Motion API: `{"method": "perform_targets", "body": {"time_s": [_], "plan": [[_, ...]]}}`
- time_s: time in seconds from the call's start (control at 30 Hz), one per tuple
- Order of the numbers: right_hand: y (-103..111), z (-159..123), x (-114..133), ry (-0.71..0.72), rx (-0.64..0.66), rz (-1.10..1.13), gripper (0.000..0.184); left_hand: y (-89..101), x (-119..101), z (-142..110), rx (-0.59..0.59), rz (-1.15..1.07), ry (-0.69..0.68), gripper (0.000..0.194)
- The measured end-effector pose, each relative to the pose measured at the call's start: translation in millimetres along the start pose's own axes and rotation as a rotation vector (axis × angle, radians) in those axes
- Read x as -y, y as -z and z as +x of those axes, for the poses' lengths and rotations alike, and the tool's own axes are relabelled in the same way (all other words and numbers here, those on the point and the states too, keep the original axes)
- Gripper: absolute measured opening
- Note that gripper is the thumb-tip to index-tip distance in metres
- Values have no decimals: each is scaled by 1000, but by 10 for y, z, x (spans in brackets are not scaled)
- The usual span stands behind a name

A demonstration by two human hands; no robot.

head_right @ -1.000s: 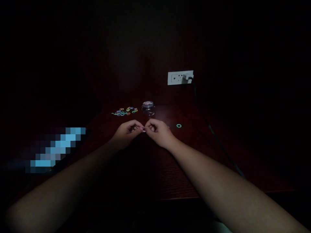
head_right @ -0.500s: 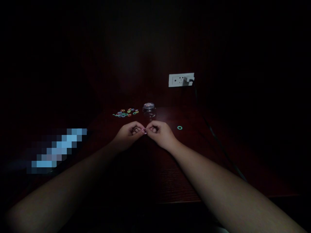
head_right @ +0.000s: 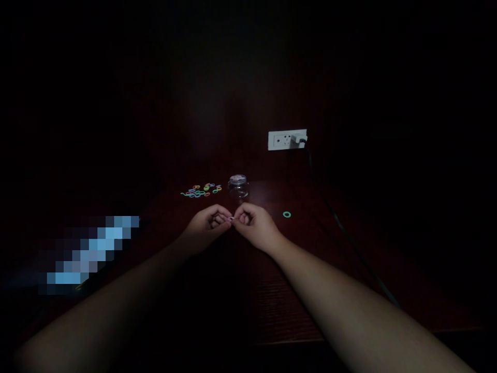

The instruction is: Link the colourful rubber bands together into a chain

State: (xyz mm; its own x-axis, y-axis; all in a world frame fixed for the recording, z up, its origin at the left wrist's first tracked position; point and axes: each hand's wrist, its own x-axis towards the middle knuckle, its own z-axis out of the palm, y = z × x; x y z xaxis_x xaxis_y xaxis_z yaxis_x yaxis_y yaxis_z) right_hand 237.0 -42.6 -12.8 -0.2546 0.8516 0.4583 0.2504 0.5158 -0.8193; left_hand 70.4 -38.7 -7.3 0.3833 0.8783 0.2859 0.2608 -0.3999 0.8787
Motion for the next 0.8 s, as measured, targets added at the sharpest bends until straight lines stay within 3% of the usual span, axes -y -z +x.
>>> {"method": "perform_targets", "body": {"time_s": [0.17,0.4,0.8], "plan": [[8,-9,2,-36,-5,-41,9,26,-45,-1,-32,45,44,19],[7,-12,9,-29,17,-32,9,11,-70,-14,72,38,14,22],[-1,-17,32,-32,30,18,9,6,-12,5,47,34,-6,23]]}}
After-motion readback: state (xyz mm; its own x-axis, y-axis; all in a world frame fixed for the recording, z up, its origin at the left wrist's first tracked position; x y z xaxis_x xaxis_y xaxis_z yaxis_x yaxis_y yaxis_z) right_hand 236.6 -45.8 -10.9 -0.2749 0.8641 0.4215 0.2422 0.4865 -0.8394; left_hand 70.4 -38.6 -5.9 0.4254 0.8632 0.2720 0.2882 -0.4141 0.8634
